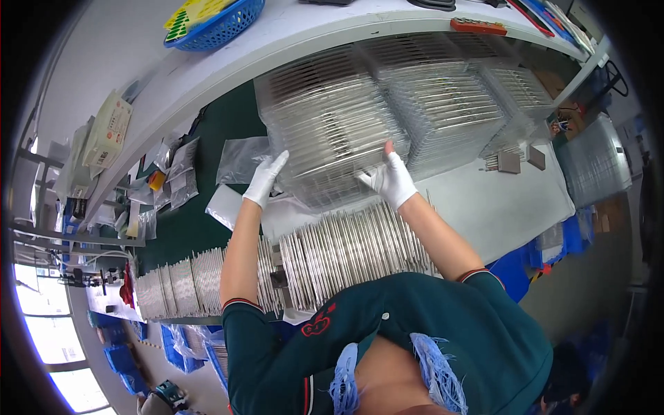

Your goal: Sorting and placing thin metal rods into specialized plastic packaging trays.

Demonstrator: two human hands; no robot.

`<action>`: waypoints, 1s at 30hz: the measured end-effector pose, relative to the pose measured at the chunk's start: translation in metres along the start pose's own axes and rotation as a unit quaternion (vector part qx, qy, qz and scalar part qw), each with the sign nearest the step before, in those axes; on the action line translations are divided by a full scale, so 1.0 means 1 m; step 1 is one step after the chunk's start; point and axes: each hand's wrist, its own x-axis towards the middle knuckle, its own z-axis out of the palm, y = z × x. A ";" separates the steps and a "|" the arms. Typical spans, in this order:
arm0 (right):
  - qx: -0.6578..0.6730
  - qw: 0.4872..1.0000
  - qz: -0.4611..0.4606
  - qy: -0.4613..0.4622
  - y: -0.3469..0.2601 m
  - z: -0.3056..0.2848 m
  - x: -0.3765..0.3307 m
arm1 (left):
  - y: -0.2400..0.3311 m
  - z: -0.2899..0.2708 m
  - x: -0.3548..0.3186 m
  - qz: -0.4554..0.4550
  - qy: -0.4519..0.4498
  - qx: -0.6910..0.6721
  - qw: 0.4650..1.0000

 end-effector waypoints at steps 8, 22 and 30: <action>0.161 0.986 -0.033 0.005 0.016 0.000 -0.006 | -0.015 0.004 0.005 0.023 0.008 0.025 0.999; -0.269 0.953 -0.034 0.138 -0.029 -0.028 -0.055 | -0.036 0.001 0.015 0.063 0.068 0.131 0.987; -0.361 0.898 -0.170 0.188 -0.004 -0.054 -0.029 | -0.039 0.010 0.009 0.090 0.062 0.114 0.987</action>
